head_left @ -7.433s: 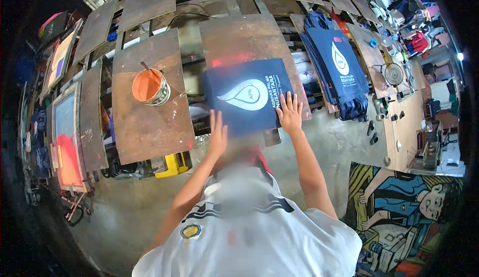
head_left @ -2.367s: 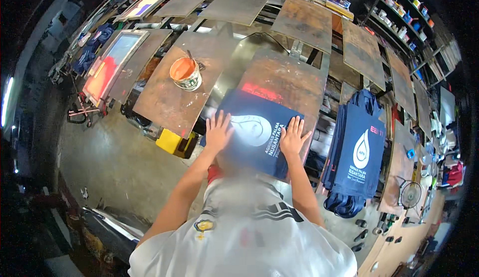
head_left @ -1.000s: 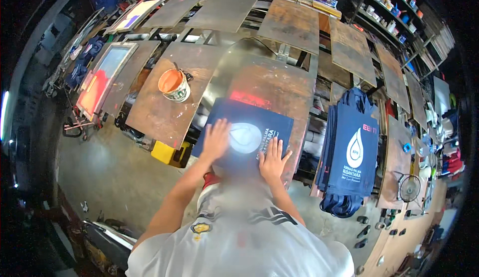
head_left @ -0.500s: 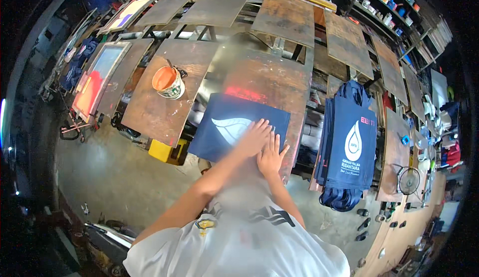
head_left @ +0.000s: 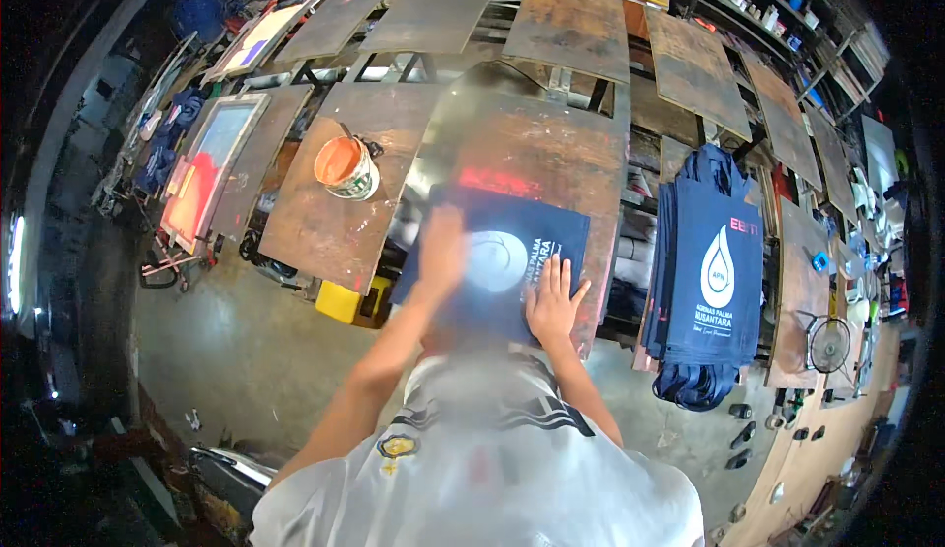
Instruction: Applying red ink to a silk screen and using a squeegee to print a design onto a t-shirt.
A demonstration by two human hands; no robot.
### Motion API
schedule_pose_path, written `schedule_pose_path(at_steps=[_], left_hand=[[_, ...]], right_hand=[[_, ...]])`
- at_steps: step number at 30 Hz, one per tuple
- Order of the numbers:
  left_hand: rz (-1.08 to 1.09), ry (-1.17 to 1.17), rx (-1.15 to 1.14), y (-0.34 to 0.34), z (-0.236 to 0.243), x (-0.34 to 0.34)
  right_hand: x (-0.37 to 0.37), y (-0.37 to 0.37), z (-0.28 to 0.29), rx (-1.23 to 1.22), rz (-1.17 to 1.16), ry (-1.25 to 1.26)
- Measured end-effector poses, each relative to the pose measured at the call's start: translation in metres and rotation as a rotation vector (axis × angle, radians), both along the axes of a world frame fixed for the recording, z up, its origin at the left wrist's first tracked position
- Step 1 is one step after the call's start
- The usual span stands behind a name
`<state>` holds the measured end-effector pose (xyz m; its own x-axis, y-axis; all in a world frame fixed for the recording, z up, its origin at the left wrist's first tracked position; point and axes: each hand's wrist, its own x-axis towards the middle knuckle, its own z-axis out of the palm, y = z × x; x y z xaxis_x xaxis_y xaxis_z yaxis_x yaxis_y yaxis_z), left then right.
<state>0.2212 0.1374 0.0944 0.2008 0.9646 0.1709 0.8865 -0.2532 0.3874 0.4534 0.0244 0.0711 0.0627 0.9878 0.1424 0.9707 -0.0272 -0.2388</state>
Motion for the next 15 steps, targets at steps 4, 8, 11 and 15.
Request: schedule_pose_path(at_steps=[4, 8, 11, 15], left_hand=[[-0.304, -0.117, 0.007, -0.082, -0.034, 0.036], [-0.047, 0.24, 0.005, -0.079, -0.025, -0.007], [-0.067, 0.208, 0.036, -0.06, -0.028, -0.053], [-0.102, 0.214, -0.003, -0.062, -0.034, -0.051]], right_hand=[[-0.002, -0.014, 0.006, 0.031, 0.007, -0.011], [-0.007, -0.004, -0.002, -0.009, 0.012, -0.023], [-0.002, 0.003, -0.004, 0.032, 0.01, -0.038], [-0.009, -0.001, 0.004, -0.029, -0.044, -0.031]])
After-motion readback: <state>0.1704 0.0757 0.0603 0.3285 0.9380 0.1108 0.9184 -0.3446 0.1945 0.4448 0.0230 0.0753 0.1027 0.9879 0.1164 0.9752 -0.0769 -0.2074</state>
